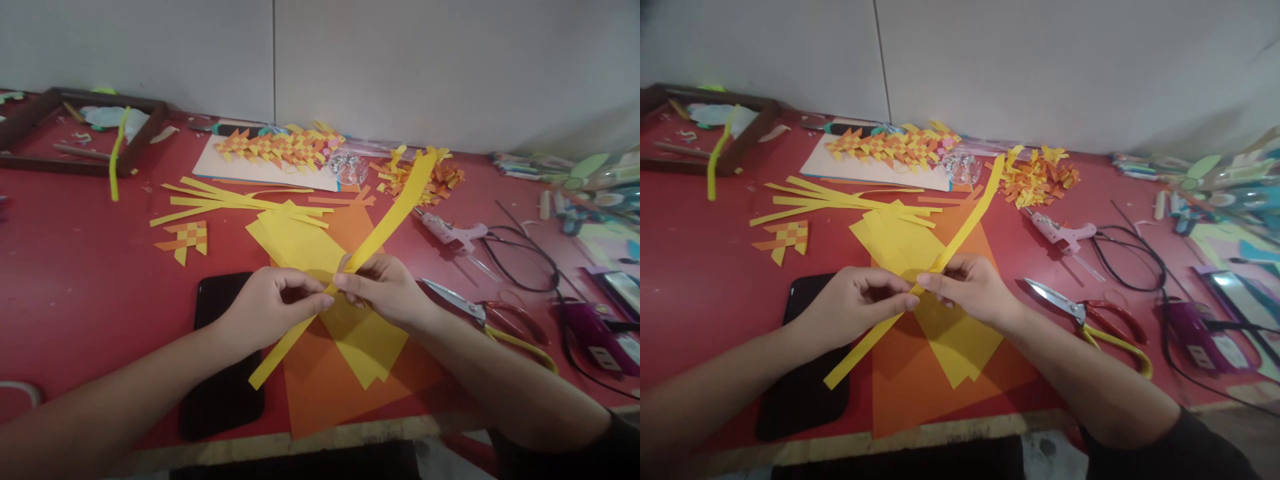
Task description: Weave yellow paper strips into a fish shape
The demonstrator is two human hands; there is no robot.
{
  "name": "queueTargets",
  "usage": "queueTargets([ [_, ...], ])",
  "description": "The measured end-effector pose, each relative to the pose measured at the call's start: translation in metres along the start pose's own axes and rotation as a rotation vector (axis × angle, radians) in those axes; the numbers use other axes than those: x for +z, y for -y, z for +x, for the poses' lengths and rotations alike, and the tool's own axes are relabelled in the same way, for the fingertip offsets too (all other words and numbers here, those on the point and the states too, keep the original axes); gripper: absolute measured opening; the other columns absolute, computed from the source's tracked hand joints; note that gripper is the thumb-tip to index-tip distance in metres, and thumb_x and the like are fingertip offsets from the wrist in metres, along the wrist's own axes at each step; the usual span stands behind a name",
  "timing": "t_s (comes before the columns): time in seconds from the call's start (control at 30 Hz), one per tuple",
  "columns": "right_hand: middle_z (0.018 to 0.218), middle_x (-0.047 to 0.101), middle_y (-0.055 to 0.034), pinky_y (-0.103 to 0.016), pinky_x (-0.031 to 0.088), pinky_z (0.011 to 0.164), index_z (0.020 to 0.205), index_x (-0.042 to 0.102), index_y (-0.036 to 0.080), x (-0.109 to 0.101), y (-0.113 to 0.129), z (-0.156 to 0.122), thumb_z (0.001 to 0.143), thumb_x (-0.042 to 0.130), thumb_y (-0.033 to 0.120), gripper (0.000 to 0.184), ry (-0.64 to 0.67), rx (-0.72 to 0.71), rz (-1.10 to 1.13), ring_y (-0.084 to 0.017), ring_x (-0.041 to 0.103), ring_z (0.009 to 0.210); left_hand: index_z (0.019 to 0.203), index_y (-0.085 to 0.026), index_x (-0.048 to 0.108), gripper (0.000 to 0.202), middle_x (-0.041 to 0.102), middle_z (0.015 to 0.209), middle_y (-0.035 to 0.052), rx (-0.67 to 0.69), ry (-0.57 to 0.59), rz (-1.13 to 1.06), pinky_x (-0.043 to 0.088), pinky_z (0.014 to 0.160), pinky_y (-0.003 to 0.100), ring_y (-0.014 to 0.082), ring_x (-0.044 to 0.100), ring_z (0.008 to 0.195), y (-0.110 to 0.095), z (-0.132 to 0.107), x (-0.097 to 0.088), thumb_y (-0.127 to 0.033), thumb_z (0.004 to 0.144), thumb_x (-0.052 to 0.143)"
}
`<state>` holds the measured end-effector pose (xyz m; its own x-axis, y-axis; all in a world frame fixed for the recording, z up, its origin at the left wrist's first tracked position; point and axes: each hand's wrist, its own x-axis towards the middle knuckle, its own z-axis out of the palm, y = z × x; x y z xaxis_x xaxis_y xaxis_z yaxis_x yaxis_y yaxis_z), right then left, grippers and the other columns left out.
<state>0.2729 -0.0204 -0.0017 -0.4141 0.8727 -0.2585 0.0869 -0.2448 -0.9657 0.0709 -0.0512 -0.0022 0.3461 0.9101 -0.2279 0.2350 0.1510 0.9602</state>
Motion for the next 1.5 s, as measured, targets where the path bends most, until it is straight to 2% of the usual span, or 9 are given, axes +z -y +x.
queueTargets([
  [0.13,0.05,0.052,0.0044,-0.021,0.033,0.042,0.063,0.064,0.015,0.002,0.0,0.0,0.069,0.08,0.046,0.036,-0.021,0.016,0.006,-0.005,0.044,0.044,0.074,-0.015,0.072,0.025,0.065,0.068,-0.0002,0.001,0.026,0.002,0.039,0.057,0.021,0.0094,0.05,0.061,0.001,0.0,-0.002,-0.039,0.081,0.07],
  [0.37,0.051,0.054,0.0036,-0.021,0.033,0.042,0.064,0.065,0.014,0.0,-0.003,0.0,0.069,0.081,0.045,0.035,-0.043,0.024,-0.033,-0.006,0.046,0.044,0.075,-0.015,0.071,0.024,0.064,0.07,-0.0001,0.006,0.051,-0.042,0.04,0.059,0.021,0.0096,0.051,0.063,0.002,0.0,-0.002,-0.038,0.082,0.069],
  [0.53,0.054,0.057,0.0028,-0.021,0.034,0.042,0.073,0.069,0.014,-0.007,-0.003,0.002,0.069,0.082,0.041,0.03,-0.058,-0.022,0.014,-0.007,0.048,0.045,0.076,-0.015,0.069,0.02,0.061,0.066,-0.0018,-0.013,0.027,-0.074,0.039,0.056,0.02,0.0085,0.049,0.06,0.002,0.001,-0.001,-0.035,0.08,0.07],
  [0.67,0.052,0.056,0.0031,-0.021,0.031,0.04,0.07,0.068,0.014,-0.013,-0.002,0.003,0.067,0.084,0.041,0.031,-0.08,-0.034,0.033,-0.007,0.046,0.043,0.076,-0.015,0.065,0.019,0.058,0.066,-0.0028,-0.001,0.036,-0.066,0.04,0.056,0.02,0.0085,0.049,0.059,0.002,0.0,-0.001,-0.033,0.08,0.07],
  [0.87,0.054,0.058,0.0028,-0.022,0.035,0.043,0.072,0.069,0.015,-0.005,-0.002,0.0,0.07,0.083,0.039,0.027,-0.022,-0.041,0.013,-0.006,0.047,0.045,0.081,-0.015,0.068,0.024,0.063,0.074,-0.0003,0.051,0.098,-0.027,0.042,0.063,0.022,0.0111,0.053,0.067,-0.003,-0.001,-0.001,-0.039,0.084,0.066],
  [1.03,0.051,0.056,0.0033,-0.022,0.035,0.044,0.066,0.068,0.014,0.003,0.0,-0.003,0.066,0.085,0.039,0.03,0.012,-0.014,-0.017,-0.007,0.047,0.045,0.075,-0.014,0.067,0.028,0.062,0.069,0.0,0.051,0.047,0.004,0.04,0.059,0.022,0.0103,0.05,0.063,-0.003,-0.001,0.0,-0.039,0.086,0.063],
  [1.33,0.055,0.057,0.0035,-0.021,0.033,0.042,0.069,0.069,0.015,-0.004,-0.007,0.002,0.063,0.086,0.034,0.027,-0.046,-0.027,0.065,-0.006,0.044,0.045,0.074,-0.015,0.066,0.023,0.065,0.069,-0.0006,0.024,0.052,-0.052,0.042,0.06,0.021,0.0097,0.054,0.063,-0.001,0.0,0.0,-0.035,0.084,0.066],
  [1.5,0.053,0.054,0.0045,-0.022,0.033,0.043,0.063,0.066,0.016,-0.002,0.001,0.002,0.059,0.088,0.032,0.028,-0.037,-0.009,0.073,-0.006,0.043,0.045,0.073,-0.015,0.064,0.024,0.062,0.067,-0.001,0.034,0.038,-0.041,0.041,0.058,0.021,0.0097,0.052,0.061,-0.001,-0.001,0.001,-0.036,0.084,0.065],
])
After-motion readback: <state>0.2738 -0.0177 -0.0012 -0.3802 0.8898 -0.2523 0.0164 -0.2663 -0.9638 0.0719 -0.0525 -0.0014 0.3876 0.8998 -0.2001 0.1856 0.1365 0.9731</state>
